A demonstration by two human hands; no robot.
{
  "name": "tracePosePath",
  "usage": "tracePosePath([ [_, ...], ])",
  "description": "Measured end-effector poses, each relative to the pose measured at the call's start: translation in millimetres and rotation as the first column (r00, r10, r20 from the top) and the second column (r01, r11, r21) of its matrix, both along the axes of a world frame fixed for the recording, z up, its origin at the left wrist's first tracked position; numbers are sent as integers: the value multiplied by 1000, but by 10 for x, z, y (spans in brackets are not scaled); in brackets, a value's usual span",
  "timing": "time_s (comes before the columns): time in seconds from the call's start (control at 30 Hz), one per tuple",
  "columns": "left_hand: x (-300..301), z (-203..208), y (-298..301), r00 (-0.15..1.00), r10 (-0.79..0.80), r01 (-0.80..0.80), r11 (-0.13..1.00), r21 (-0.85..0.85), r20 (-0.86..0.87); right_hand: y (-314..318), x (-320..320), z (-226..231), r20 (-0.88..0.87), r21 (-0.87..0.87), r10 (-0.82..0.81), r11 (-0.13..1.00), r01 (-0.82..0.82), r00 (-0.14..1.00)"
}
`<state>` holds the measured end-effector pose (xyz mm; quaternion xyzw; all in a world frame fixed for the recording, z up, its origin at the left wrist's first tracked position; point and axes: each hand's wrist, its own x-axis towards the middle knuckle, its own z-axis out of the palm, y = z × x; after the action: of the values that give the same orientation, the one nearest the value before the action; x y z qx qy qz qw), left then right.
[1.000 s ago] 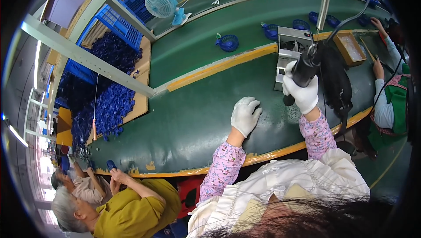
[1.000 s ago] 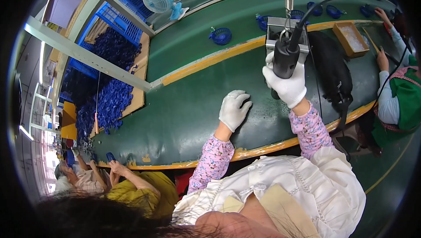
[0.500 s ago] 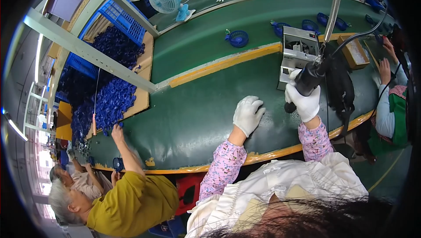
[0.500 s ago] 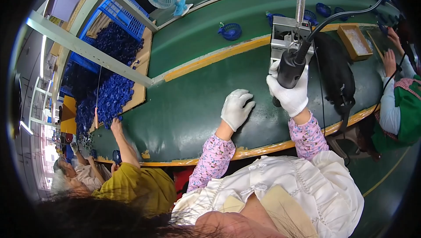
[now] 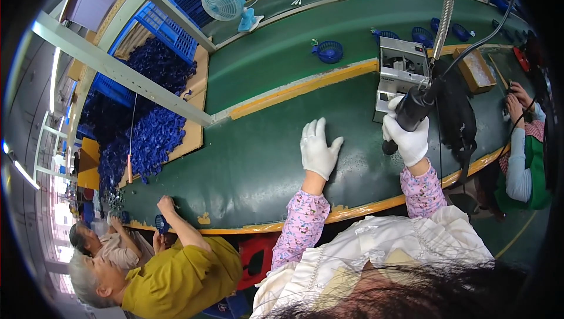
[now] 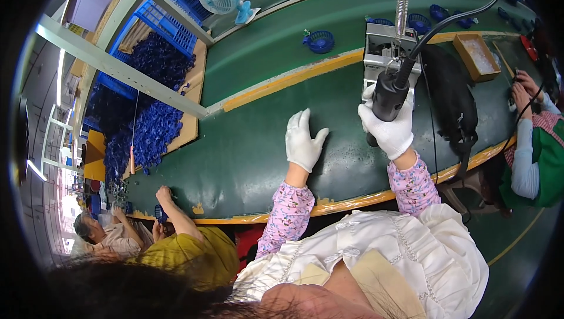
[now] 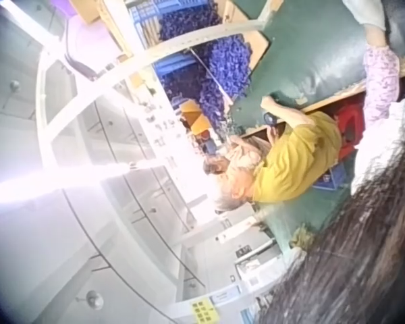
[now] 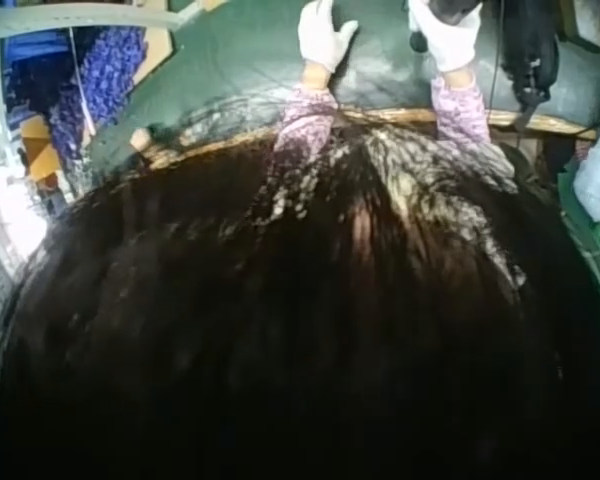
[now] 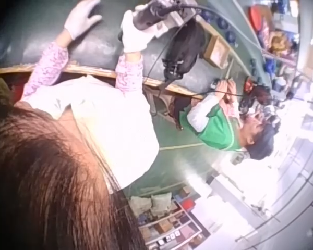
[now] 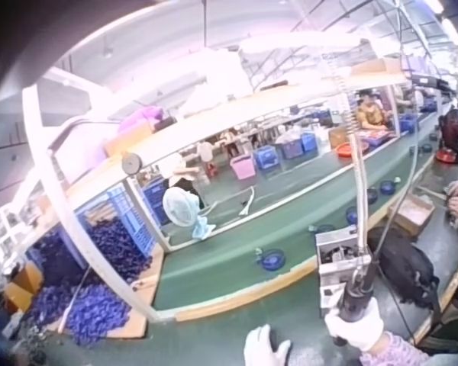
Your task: The person assembles portable fans by placing circuit boards into fan grilles and driving screws into them with an electric screwdriver, then pushing the assembled parts along the workstation.
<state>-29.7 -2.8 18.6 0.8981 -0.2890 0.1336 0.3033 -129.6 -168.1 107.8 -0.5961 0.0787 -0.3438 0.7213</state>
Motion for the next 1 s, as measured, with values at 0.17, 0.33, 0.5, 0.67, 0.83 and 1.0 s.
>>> tracePosePath([
  [0.17, 27, -11, 70, 996, -55, 70, 976, 205, -76, -3, -8, -13, 3, 30, 14, 999, -14, 1000],
  [0.33, 6, -48, 43, 991, -86, 104, 977, 187, -102, 0, 5, -53, -17, 10, 17, 1000, -17, 1000],
  [0.5, 0, -1, 40, 991, -102, 116, 976, 186, -84, 2, -19, -6, -26, 6, 15, 1000, -15, 1000],
  [0.67, 10, -23, 47, 991, -114, 124, 978, 166, -66, 9, -9, -16, -28, 10, 20, 1000, -20, 999],
  [0.83, 15, -43, 62, 991, -117, 125, 980, 157, -60, 16, -11, -26, -21, -4, 9, 1000, -9, 1000],
  [1.0, 20, -42, 60, 990, -129, 136, 979, 150, -57, 11, -19, -37, -14, 22, 12, 1000, -11, 1000],
])
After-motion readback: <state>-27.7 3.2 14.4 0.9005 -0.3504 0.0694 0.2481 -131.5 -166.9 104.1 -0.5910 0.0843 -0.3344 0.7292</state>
